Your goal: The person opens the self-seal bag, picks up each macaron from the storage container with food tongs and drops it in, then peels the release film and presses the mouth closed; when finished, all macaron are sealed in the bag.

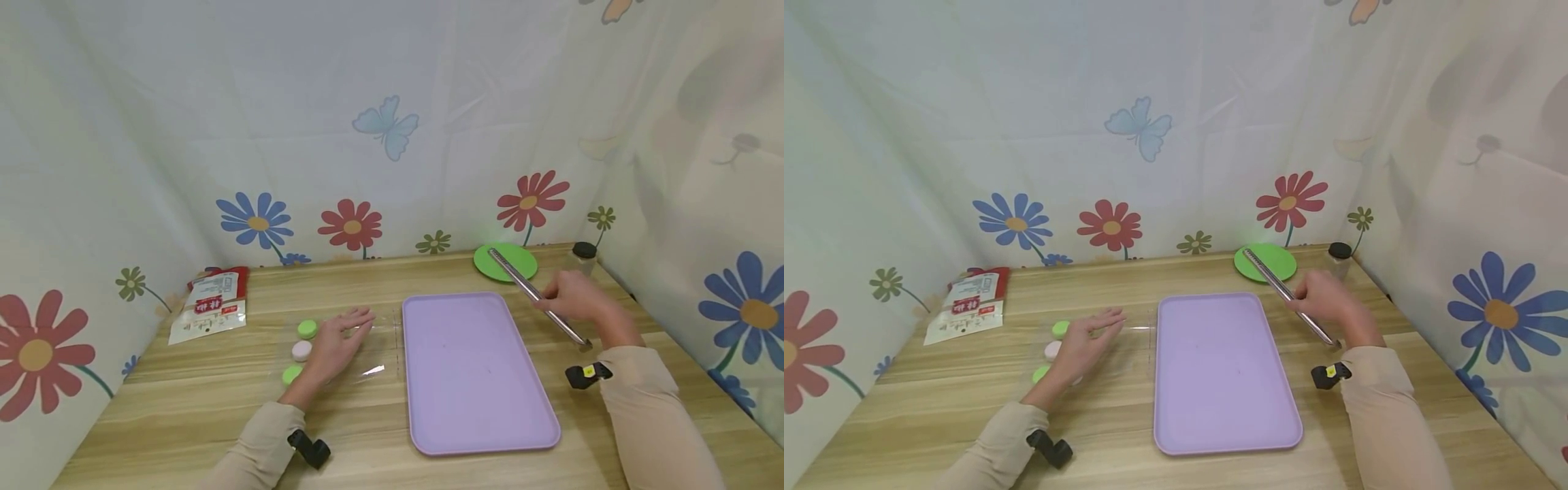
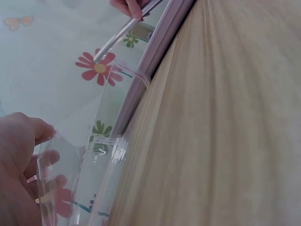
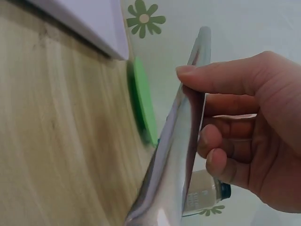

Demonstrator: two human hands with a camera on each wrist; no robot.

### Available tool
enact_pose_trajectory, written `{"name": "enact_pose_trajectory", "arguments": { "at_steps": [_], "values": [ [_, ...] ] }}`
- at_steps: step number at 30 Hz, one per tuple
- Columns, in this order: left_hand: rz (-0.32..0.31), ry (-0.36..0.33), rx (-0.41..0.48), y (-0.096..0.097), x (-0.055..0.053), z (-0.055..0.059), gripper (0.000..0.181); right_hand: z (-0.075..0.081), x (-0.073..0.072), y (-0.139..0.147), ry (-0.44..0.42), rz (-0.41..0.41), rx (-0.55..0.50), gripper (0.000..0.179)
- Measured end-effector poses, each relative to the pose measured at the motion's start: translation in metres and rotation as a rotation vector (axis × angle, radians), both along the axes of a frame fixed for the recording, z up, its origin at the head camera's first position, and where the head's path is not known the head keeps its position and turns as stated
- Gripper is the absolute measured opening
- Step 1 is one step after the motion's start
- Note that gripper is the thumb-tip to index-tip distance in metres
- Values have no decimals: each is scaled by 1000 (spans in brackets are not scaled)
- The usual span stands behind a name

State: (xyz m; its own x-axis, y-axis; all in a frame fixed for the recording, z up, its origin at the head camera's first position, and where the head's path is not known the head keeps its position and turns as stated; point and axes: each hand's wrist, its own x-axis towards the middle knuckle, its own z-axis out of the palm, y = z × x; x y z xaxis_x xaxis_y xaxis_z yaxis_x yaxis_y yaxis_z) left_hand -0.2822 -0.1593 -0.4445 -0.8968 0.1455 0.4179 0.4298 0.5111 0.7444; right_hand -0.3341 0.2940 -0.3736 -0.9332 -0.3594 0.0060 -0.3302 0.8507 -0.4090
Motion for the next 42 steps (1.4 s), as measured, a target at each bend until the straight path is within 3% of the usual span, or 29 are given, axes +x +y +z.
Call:
{"name": "enact_pose_trajectory", "arguments": {
  "at_steps": [6,14,22,31,42],
  "values": [
    [-2,-2,7,0,-1,0,25,-14,-5,3,-32,36,78,29],
    [1,15,-1,-1,-1,-2,25,-26,-9,2,-151,2,138,37],
    [5,10,-12,-1,0,-2,26,-25,-6,6,-164,-21,146,38],
    [2,-8,-13,0,-1,-1,26,-21,2,10,-318,-137,157,34],
    [3,-11,-15,0,0,0,24,-13,9,9,-349,-126,179,41]
  ]
}}
